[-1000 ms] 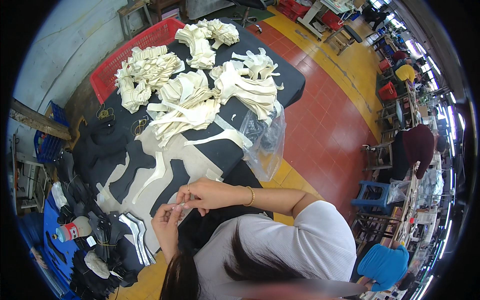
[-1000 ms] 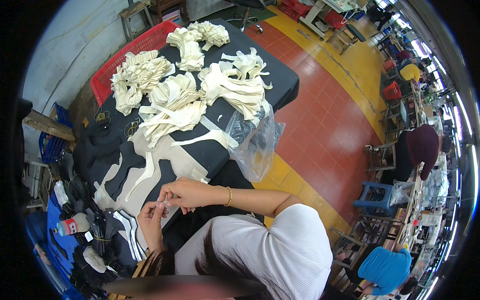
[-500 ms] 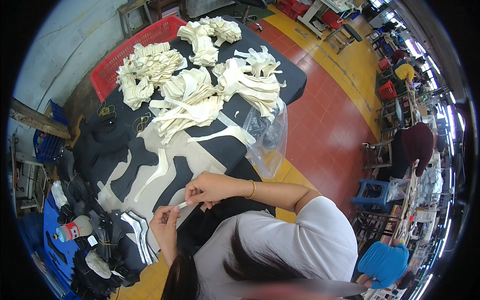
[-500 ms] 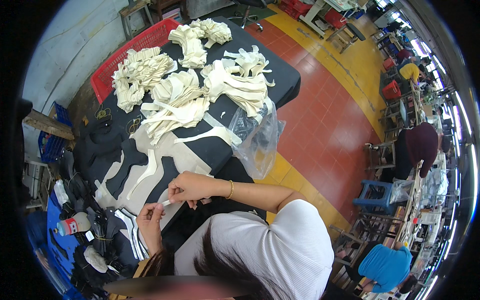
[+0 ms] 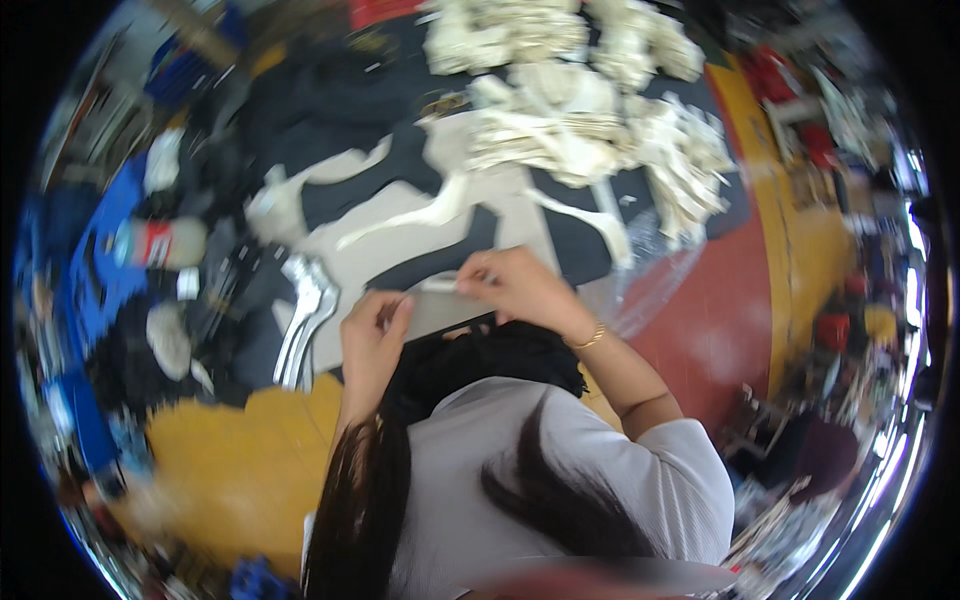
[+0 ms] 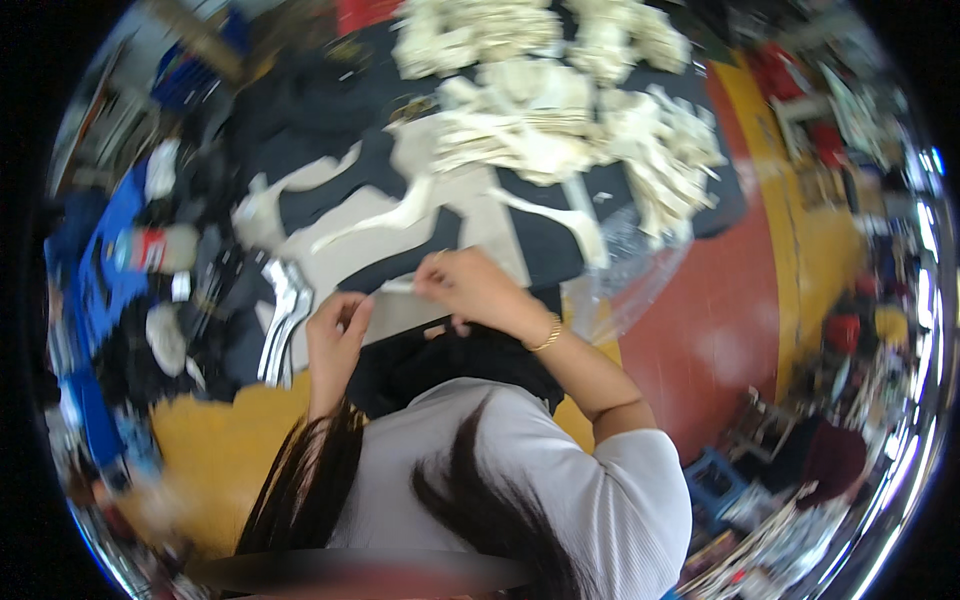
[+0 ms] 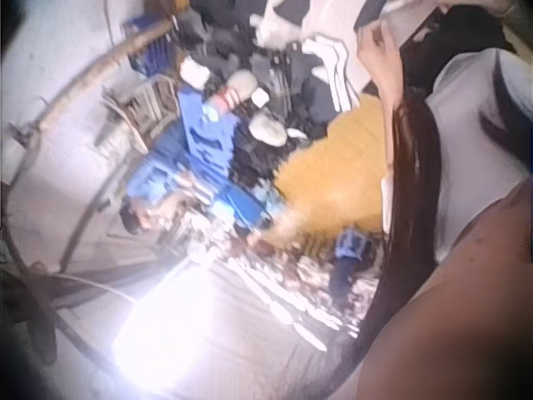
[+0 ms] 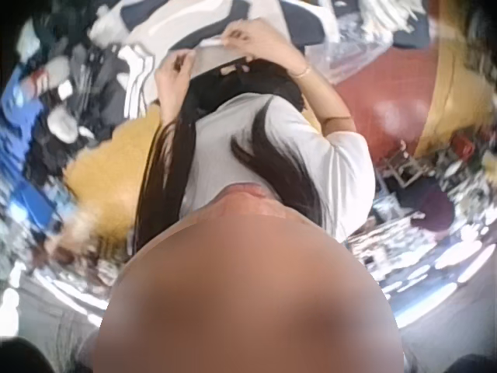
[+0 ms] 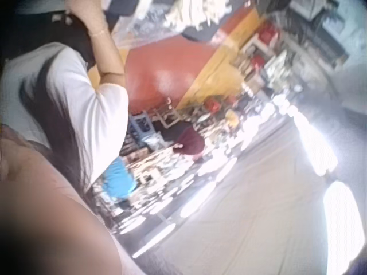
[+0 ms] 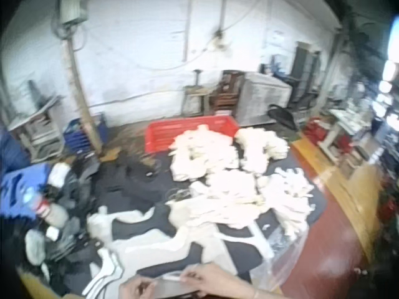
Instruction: The person aligns and folds white fabric strips onto black fabric pieces on a work table. They repeatedly pick up, position, and fold the strips, then place them aside. The process is continuous and repetitive throughout the clip.
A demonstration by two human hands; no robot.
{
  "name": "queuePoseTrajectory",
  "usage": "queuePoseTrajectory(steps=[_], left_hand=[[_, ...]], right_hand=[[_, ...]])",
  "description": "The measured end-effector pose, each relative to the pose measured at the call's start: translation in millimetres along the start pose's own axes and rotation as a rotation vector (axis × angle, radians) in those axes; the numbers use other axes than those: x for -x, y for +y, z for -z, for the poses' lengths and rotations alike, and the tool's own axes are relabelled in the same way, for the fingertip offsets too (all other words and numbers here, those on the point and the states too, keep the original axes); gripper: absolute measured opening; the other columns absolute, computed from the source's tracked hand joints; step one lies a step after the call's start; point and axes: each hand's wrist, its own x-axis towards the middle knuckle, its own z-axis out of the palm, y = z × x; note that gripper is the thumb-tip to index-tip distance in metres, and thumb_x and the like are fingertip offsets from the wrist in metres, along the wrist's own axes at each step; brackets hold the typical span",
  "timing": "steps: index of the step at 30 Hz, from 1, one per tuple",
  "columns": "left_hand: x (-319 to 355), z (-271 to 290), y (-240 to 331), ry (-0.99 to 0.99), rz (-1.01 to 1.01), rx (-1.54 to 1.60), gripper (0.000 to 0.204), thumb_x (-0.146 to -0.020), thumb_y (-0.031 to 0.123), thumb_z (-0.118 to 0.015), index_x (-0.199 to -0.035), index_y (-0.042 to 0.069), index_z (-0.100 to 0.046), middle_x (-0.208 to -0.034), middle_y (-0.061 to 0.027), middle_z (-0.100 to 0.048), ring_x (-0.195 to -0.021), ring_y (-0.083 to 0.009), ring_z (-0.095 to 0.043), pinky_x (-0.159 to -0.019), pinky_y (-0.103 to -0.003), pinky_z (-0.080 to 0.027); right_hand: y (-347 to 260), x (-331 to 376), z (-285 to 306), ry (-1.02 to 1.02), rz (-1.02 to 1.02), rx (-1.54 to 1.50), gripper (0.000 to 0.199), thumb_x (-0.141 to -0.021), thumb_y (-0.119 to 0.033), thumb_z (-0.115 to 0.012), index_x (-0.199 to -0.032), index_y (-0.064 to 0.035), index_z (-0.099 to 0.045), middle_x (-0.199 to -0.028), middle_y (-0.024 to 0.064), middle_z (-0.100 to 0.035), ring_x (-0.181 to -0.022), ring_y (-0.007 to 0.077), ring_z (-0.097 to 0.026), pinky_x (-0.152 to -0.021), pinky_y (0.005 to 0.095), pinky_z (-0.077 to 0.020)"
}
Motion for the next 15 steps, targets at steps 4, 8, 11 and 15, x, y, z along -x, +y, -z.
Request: queuePoseTrajectory(steps=[4, 8, 11, 15], left_hand=[[5.9, 4.5, -10.5, 0.227, -0.284, -0.312, 0.022, -0.085, 0.009, -0.073, -0.106, 0.003, -0.070, -0.097, -0.0121, -0.063, -0.089, -0.0276, -0.060, -0.075, -0.036, -0.047], [19.5, -1.3, -20.6, 0.194, -0.288, -0.530, 0.040, -0.082, 0.011, -0.076, -0.121, 0.008, -0.069, -0.118, -0.0113, -0.058, -0.108, -0.0295, -0.054, -0.090, -0.042, -0.040], [30.6, -11.6, -27.5, 0.252, -0.281, -0.584, 0.044, -0.081, 0.016, -0.077, -0.124, 0.010, -0.067, -0.120, -0.0110, -0.056, -0.109, -0.0304, -0.051, -0.092, -0.044, -0.038], [38.3, -20.2, -34.4, 0.236, -0.189, -0.613, 0.053, -0.085, 0.024, -0.076, -0.135, 0.015, -0.061, -0.123, -0.0103, -0.051, -0.114, -0.0320, -0.044, -0.095, -0.047, -0.033]], right_hand=[[-17.8, -29.4, 11.0, -0.017, -0.134, 0.013, 0.018, -0.092, -0.017, -0.070, -0.094, 0.0012, -0.072, -0.073, 0.0069, -0.069, -0.044, 0.0102, -0.058, -0.041, 0.0239, -0.0449], [-33.2, -66.5, 9.4, -0.127, -0.195, 0.071, 0.021, -0.093, -0.021, -0.071, -0.090, -0.0003, -0.071, -0.070, 0.0030, -0.067, -0.043, 0.0074, -0.055, -0.040, 0.0220, -0.0419], [-38.4, -87.7, 0.6, -0.243, -0.221, 0.121, 0.023, -0.092, -0.024, -0.071, -0.089, -0.0013, -0.071, -0.069, 0.0026, -0.067, -0.044, 0.0075, -0.055, -0.040, 0.0219, -0.0418], [-39.6, -108.3, -17.6, -0.402, -0.214, 0.188, 0.024, -0.092, -0.026, -0.071, -0.089, -0.0015, -0.070, -0.069, 0.0032, -0.067, -0.044, 0.0084, -0.055, -0.040, 0.0227, -0.0427]])
